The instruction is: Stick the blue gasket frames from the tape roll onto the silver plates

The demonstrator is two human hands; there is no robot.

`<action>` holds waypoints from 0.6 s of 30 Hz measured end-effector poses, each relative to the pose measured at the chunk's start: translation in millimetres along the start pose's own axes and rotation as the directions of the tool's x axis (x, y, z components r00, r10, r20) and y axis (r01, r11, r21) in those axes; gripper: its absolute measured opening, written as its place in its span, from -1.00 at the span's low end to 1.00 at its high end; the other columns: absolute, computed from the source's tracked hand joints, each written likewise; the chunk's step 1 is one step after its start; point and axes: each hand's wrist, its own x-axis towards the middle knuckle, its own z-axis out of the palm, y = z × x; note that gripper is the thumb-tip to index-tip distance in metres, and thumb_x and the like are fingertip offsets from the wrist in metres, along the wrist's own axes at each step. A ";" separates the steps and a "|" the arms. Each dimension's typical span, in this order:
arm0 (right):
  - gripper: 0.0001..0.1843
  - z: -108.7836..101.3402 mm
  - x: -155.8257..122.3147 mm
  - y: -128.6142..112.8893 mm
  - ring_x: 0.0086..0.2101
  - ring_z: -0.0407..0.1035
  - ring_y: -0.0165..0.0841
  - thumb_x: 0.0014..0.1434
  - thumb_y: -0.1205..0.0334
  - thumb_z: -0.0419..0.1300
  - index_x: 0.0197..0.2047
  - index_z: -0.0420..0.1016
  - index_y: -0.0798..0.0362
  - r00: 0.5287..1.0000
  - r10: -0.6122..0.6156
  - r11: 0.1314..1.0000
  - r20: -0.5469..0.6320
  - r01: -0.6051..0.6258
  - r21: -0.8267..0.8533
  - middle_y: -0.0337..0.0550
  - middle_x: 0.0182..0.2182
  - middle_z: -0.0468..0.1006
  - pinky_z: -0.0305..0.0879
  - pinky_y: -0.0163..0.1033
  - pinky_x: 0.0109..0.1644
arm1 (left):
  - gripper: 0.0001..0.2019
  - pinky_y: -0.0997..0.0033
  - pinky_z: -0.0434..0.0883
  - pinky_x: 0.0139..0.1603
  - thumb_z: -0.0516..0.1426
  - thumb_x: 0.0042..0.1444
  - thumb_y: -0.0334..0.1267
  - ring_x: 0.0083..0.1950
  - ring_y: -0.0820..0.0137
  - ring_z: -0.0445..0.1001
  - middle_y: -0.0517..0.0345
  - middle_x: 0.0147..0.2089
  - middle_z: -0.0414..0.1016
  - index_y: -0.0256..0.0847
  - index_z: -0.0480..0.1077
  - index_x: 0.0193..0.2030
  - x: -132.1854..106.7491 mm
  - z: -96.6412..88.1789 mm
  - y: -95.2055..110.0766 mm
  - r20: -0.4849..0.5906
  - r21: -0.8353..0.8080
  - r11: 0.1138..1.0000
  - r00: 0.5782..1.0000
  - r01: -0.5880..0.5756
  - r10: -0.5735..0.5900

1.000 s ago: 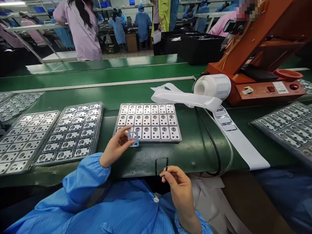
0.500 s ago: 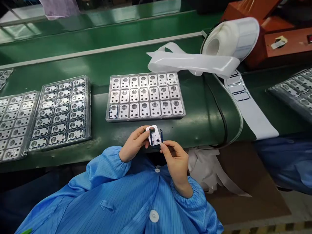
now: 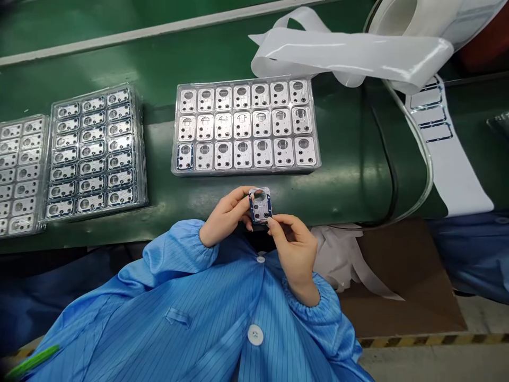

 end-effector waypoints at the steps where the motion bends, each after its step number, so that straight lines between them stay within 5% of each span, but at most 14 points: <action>1: -0.81 0.0 0.0 0.2 -0.48 0.43 -0.41 0.11 0.07 0.38 -0.29 0.61 0.01 1.000 -0.002 1.000 -0.001 0.002 -0.001 -0.23 -0.46 0.57 0.41 -0.30 -0.40 | -0.67 0.59 0.44 -0.56 0.06 0.29 -0.12 -0.48 0.55 0.38 0.14 -0.29 0.42 -0.27 0.37 0.08 -0.1 -0.1 -0.3 0.001 0.000 1.000 1.000 0.000 0.000; 18: -0.89 1.2 1.2 -1.1 -0.48 0.42 -0.44 0.13 0.15 0.37 -0.30 0.61 0.00 0.999 -0.054 0.998 -0.003 0.054 -0.029 -0.25 -0.44 0.57 0.42 -0.33 -0.40 | -0.69 0.59 0.48 -0.51 0.02 0.33 -0.17 -0.40 0.51 0.46 0.09 -0.20 0.46 -0.27 0.33 0.11 -0.7 1.0 1.7 0.002 0.041 0.999 1.000 0.003 -0.003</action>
